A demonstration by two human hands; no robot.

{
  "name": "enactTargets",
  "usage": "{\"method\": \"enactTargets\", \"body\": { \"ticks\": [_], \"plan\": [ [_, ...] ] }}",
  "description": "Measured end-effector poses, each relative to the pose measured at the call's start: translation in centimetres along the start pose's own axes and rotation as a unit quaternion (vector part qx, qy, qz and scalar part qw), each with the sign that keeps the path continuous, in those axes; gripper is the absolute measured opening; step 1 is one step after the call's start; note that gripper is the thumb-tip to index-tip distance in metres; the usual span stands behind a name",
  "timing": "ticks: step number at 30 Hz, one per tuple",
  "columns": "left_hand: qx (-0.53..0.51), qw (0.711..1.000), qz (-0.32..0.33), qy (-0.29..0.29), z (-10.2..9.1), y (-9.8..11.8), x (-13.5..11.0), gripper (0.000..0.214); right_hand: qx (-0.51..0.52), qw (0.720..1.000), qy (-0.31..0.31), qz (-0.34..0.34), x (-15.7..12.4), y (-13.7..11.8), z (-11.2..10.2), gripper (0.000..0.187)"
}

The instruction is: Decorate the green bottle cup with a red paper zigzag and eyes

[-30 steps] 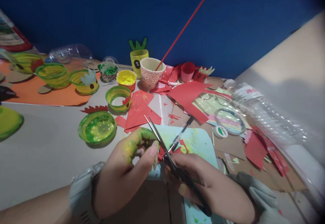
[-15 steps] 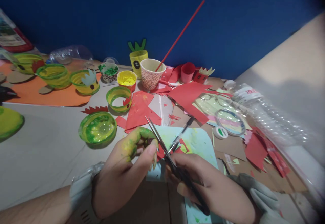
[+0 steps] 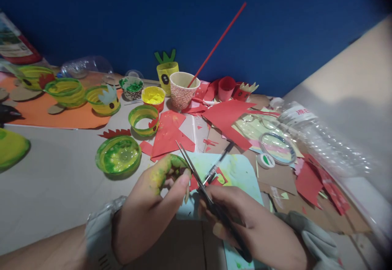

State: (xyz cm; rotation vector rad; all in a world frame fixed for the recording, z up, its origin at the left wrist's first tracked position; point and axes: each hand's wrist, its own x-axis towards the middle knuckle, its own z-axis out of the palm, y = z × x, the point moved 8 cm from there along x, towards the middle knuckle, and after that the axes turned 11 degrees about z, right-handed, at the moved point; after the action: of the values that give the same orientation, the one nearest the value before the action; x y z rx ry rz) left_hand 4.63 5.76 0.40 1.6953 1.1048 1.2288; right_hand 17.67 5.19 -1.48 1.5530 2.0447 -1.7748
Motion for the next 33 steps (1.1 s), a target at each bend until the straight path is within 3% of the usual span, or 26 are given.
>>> {"method": "enactTargets", "body": {
  "ticks": [16,33],
  "plan": [
    [-0.032,0.999,-0.007,-0.009,0.2,-0.11,0.03,0.016,0.04,0.998,-0.035,0.027,0.21,0.07,0.44,0.012],
    [-0.073,0.996,-0.046,-0.004,0.28,-0.86,-0.63,0.017,0.005,1.0,-0.006,0.005,0.34,0.16,0.31,0.019]
  ]
}}
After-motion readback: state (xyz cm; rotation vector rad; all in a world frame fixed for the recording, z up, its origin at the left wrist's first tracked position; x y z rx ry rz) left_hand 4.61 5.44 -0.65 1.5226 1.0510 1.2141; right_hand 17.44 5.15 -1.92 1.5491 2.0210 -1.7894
